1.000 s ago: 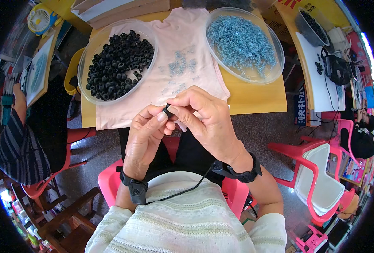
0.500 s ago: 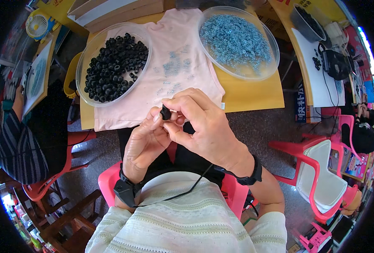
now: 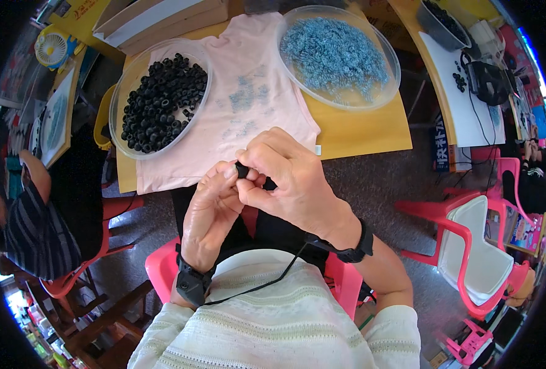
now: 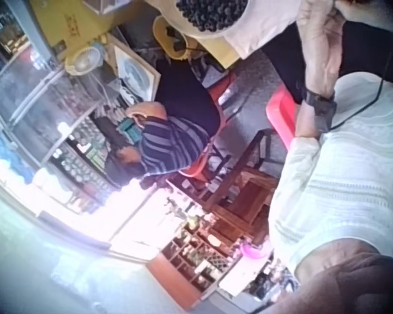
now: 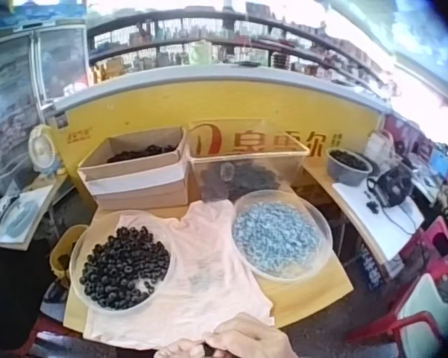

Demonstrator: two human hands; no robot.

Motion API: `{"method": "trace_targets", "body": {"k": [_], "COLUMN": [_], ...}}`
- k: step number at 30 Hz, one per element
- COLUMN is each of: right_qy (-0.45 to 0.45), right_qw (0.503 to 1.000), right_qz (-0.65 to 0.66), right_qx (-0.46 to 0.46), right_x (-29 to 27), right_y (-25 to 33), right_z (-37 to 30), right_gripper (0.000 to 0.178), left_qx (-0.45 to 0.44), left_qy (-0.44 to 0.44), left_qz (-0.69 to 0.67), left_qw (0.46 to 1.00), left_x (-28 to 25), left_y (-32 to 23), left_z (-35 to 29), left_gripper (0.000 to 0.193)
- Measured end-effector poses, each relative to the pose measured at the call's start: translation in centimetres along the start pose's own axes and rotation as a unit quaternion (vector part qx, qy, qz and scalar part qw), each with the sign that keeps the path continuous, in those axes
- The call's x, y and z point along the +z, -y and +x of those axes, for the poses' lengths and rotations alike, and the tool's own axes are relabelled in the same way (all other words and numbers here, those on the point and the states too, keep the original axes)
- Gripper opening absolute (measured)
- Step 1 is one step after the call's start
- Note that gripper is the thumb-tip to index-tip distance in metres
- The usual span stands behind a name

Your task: Manually assembling small plastic inserts into black plastic housings at a workstation.

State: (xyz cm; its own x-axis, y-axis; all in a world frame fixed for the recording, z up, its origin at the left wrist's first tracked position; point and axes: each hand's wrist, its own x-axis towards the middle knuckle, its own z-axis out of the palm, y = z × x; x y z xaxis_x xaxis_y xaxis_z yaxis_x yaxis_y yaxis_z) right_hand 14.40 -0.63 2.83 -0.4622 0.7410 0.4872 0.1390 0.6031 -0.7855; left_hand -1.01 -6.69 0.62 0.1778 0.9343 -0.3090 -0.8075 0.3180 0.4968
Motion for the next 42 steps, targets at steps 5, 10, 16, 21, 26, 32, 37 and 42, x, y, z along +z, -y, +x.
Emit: {"method": "trace_targets", "body": {"k": [5,10,16,21,26,32,37,42], "right_qy": [-0.022,-0.060,-0.082,-0.060,-0.067,-0.082,-0.111,-0.064], "right_qw": [0.998,0.997,0.995,0.995,0.990,0.964,0.966,0.944], "right_qz": [-0.052,-0.030,-0.053,-0.077,-0.109,-0.254,-0.180,-0.299], "right_qx": [-0.025,0.042,0.039,0.029,0.066,0.019,0.151,0.125], "right_x": [0.9,1.7,2.2,1.7,0.8,-0.6,-1.1,0.8], "right_y": [-2.2,-1.5,-1.6,-2.8,-3.9,-4.8,-3.9,-5.0], "right_z": [-1.3,-1.7,-2.1,-3.1,-2.8,-3.0,-2.0,0.3], "right_gripper": [0.027,0.029,0.028,0.023,0.017,0.016,0.006,0.025], "left_qx": [0.000,0.038,0.090,0.144,0.177,0.223,0.273,0.289], "left_qy": [-0.039,-0.050,-0.078,-0.086,-0.088,-0.054,-0.053,-0.041], "left_qz": [0.035,0.058,0.187,0.333,0.374,0.551,0.615,0.631], "left_qw": [0.999,0.996,0.975,0.928,0.906,0.802,0.738,0.719], "left_x": [-1.2,-0.9,-0.7,-0.9,-0.9,-0.4,-0.4,-1.1], "left_y": [0.6,0.7,-0.3,-0.7,0.0,1.4,2.0,2.0], "left_z": [0.9,0.9,0.7,1.4,3.2,4.5,4.9,5.2], "left_gripper": [0.012,0.012,0.016,0.019,0.019,0.016,0.020,0.019]}}
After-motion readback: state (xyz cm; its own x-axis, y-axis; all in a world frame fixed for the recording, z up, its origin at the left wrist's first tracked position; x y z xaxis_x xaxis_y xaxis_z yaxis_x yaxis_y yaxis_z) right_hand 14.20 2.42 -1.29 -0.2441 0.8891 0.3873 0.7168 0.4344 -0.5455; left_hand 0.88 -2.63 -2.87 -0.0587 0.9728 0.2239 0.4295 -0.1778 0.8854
